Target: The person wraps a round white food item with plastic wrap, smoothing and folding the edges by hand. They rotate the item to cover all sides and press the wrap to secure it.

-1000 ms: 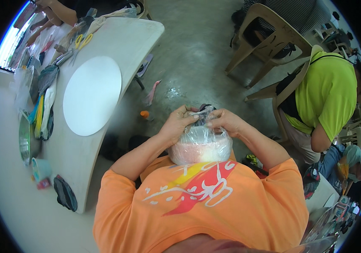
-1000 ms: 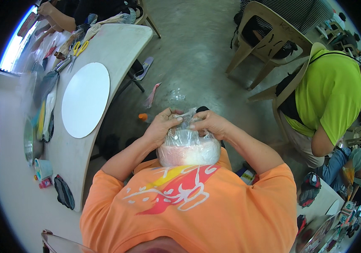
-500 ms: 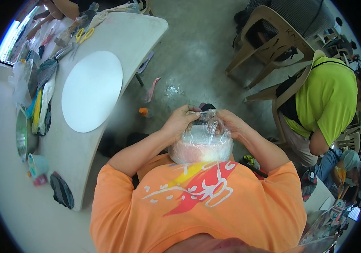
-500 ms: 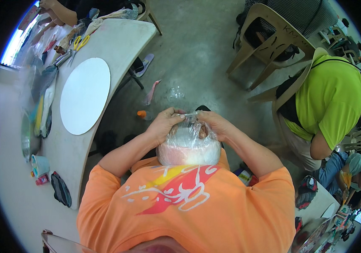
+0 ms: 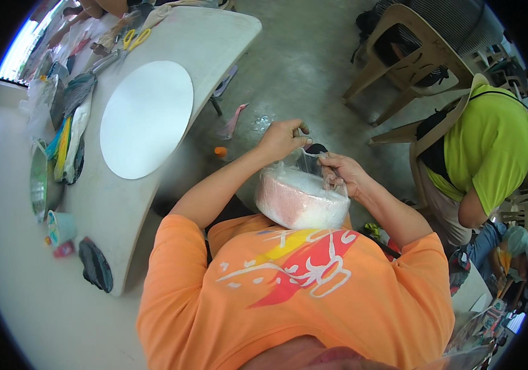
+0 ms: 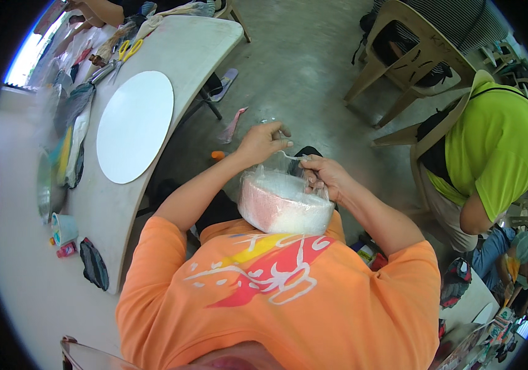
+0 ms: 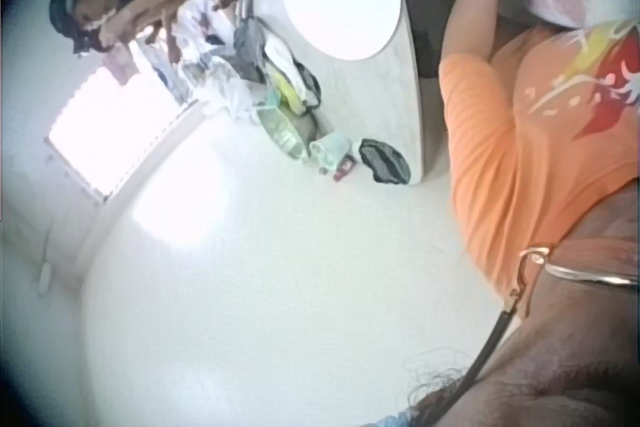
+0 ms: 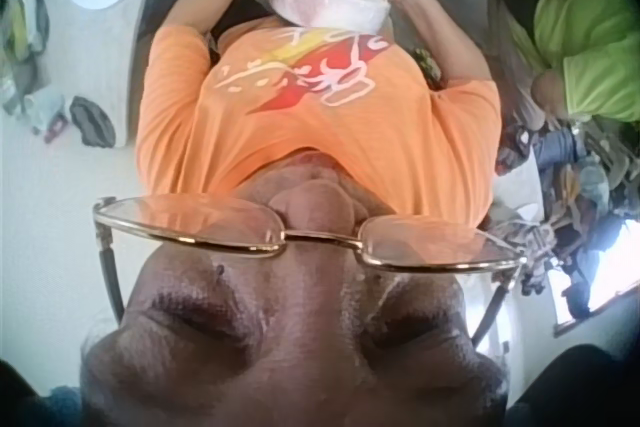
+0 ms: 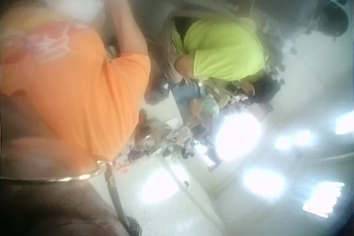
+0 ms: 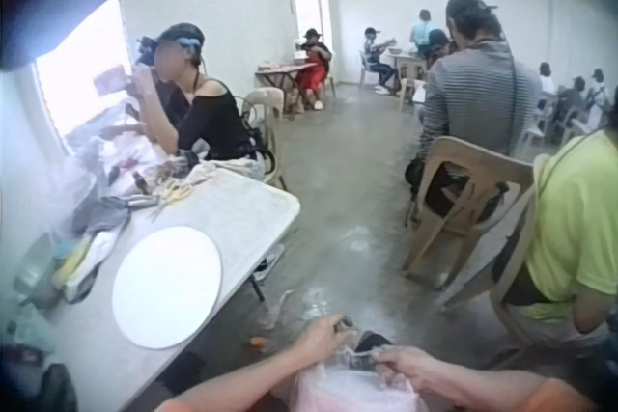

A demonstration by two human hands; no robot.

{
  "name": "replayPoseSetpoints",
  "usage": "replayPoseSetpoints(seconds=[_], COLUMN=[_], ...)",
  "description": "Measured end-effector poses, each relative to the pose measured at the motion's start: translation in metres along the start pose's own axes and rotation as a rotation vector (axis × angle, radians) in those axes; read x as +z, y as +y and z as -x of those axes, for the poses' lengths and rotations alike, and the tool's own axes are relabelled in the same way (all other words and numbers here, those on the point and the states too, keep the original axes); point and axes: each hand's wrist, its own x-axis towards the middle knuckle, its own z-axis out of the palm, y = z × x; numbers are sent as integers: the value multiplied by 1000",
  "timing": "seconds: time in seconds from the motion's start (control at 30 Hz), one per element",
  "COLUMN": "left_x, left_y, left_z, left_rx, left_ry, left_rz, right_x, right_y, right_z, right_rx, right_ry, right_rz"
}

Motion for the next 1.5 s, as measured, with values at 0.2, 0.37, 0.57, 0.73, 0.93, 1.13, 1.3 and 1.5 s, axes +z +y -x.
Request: replayPoseSetpoints(seconds=[0.2, 0.37, 0.57, 0.73, 0.93, 1.13, 1.3, 1.5], left_x=[-54, -60, -35, -27, -6, 19, -27, -50], left_y=[-14, -25, -44, -2, 0, -3, 2, -1], left_z=[30, 59, 41, 12, -4, -1, 12, 87], left_rx=[-15, -91, 196, -128, -230, -320, 41, 106], left_ry=[288, -232, -451, -645, -790, -671, -240, -194], left_rz=[-33, 218, 368, 519, 816, 773, 147, -45], right_x=[-4, 11, 14, 15, 9, 7, 4, 4], right_y=[2, -1, 1, -1, 2, 1, 5, 4], right_z=[-2, -1, -1, 3, 5, 6, 4, 2], right_rx=[-29, -7, -25, -37, -65, -24, -56, -87], right_ry=[-40, -60, -59, -57, -47, 7, -7, -18], right_rz=[55, 102, 143, 180, 186, 167, 161, 80])
